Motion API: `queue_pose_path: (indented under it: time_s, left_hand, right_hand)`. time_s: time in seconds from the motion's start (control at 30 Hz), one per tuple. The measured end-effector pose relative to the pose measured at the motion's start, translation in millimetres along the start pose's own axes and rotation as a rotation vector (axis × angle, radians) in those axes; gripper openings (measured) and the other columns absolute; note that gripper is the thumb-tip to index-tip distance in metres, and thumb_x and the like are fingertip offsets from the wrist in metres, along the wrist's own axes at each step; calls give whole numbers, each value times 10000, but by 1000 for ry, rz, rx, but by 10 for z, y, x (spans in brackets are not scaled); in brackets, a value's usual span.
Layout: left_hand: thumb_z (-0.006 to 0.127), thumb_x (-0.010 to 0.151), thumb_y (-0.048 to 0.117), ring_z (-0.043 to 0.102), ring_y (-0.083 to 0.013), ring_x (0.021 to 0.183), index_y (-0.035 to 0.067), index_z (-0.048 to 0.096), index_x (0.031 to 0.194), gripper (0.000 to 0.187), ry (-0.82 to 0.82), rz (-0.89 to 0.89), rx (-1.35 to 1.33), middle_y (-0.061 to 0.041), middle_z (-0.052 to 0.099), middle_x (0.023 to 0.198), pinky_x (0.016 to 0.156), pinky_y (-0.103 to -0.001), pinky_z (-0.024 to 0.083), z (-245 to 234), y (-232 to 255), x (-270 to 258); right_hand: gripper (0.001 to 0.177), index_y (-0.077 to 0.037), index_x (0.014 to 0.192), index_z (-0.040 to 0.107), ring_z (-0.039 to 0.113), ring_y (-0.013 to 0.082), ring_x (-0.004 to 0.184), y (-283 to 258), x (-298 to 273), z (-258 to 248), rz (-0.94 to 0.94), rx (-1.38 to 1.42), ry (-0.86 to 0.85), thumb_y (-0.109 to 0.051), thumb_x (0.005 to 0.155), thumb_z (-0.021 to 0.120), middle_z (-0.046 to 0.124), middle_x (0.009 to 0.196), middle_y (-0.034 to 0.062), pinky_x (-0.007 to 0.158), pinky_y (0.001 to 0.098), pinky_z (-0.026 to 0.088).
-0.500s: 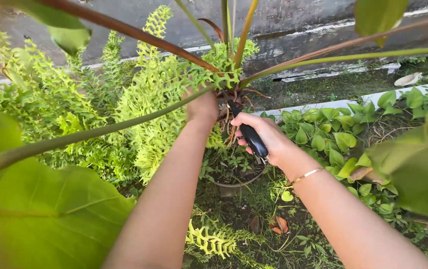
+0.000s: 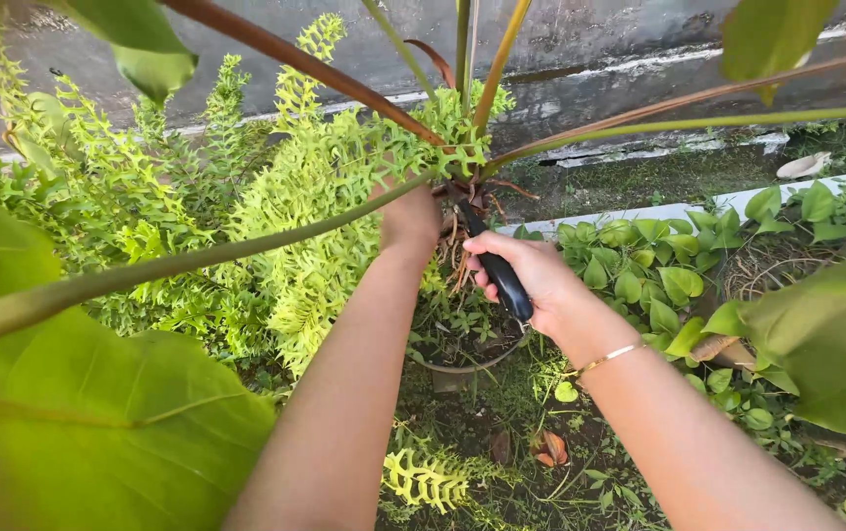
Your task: Pruning dried leaves and stems from potted plants and a garden bed using hand pruners.
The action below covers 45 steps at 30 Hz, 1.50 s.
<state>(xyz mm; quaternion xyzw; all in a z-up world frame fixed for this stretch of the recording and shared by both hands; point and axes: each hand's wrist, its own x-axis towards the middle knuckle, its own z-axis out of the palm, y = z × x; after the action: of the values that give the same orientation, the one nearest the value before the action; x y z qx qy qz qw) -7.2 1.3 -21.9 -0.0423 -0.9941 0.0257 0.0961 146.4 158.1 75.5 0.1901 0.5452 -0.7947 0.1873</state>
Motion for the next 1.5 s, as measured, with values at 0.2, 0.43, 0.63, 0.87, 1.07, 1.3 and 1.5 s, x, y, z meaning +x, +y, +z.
queue_pose_path:
  time_s: [0.2,0.43,0.63,0.87,1.07,1.3,1.5]
  left_hand:
    - [563,904,110,610,-405,1166,30,614,1328,435,148,162,397,-219,689,1155,861,-587,496,209,-160,40]
    - [469,1065,257,631,-418,937,61,663,1046,276,312,-46,-369,-199,670,877,846,-583,461,-682,50,-297]
    - [433,1036,76,543,-385,937,11,587,1020,168,703,158,-827,-178,609,918,944,-525,363,-1270,117,-1009]
    - [411,1077,83,499,-349,897,-3,497,1004,142,678,143,-954,-200,507,981,857,-441,423,-1416,385,-1748]
    - [414,1109,298,455,-135,643,65,524,851,364,174,-552,-1364,-16,488,696,617,-301,412,-839,634,-2551]
    - [511,1030,224,368,-76,584,128,590,1012,126,-376,-1078,-2039,38,484,739,567,-264,337,-174,535,-3198]
    - [507,1046,256,375,-88,586,63,594,1034,213,-545,-1219,-2231,23,479,742,586,-280,387,-240,465,-3527]
  right_hand:
    - [236,-64,919,665,604,120,589,238,-285,-112,31,39,-53,-263,810,728,655,800,50,465,245,485]
    - [301,-12,949,642,617,131,650,485,-550,-455,-36,13,37,-265,816,736,665,836,43,514,264,463]
    - [287,-20,965,663,623,141,660,579,-701,-785,6,51,114,-267,825,702,672,856,67,529,283,479]
    - [274,-4,951,660,610,163,658,690,-947,-861,22,64,100,-243,820,690,657,840,73,535,294,471]
    - [217,-25,937,651,616,146,665,784,-1113,-968,60,61,58,-214,839,691,654,841,65,536,281,475]
    - [262,-45,973,652,620,148,652,1028,-1385,-1312,128,36,82,-255,822,694,652,824,61,528,292,490]
    - [371,-12,1034,674,646,167,708,1239,-1764,-1458,224,-74,111,-313,818,694,680,832,58,578,301,511]
